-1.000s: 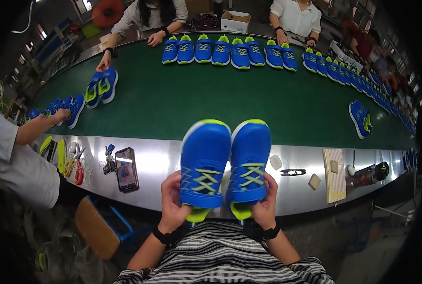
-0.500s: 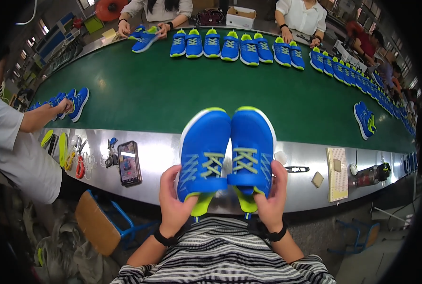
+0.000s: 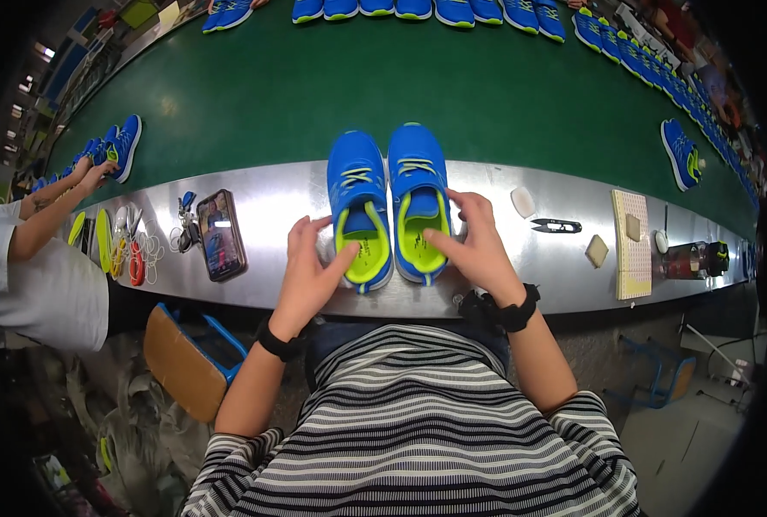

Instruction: Inspecting pairs of blue and green athletic shoes on a conveyor belt in a manufacturing facility.

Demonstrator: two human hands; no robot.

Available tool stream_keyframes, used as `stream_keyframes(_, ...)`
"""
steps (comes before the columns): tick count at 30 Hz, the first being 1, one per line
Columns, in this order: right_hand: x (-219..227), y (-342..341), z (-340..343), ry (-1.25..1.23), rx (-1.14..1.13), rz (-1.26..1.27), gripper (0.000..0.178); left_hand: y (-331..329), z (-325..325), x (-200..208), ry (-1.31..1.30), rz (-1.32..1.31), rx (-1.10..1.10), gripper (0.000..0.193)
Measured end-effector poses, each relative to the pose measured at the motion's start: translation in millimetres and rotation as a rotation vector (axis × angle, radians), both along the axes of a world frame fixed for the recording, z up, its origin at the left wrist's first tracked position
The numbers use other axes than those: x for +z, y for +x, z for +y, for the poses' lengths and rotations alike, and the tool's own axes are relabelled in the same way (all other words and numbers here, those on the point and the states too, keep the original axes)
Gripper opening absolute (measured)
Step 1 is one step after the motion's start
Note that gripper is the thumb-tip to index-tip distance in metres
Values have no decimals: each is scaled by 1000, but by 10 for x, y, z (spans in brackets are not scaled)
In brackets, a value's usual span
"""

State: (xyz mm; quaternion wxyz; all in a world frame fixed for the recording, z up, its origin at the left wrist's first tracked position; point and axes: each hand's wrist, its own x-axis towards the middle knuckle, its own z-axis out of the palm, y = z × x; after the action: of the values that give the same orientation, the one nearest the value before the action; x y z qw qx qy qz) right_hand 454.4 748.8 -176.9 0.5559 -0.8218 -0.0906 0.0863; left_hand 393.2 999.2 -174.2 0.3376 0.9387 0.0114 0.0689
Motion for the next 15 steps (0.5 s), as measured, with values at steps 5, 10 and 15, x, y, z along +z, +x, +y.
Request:
stream_keyframes(5,-97,-9,-47,36,56,50,66,219,128,498,-49,-160,-317,46)
stream_keyframes(10,-188,-2,47,163,113,29,69,590,-116,640,589,-439,-1021,30)
stream_keyframes(15,-23,-74,-190,16,68,-135,57,849,-112,620,714,-540,-1050,7)
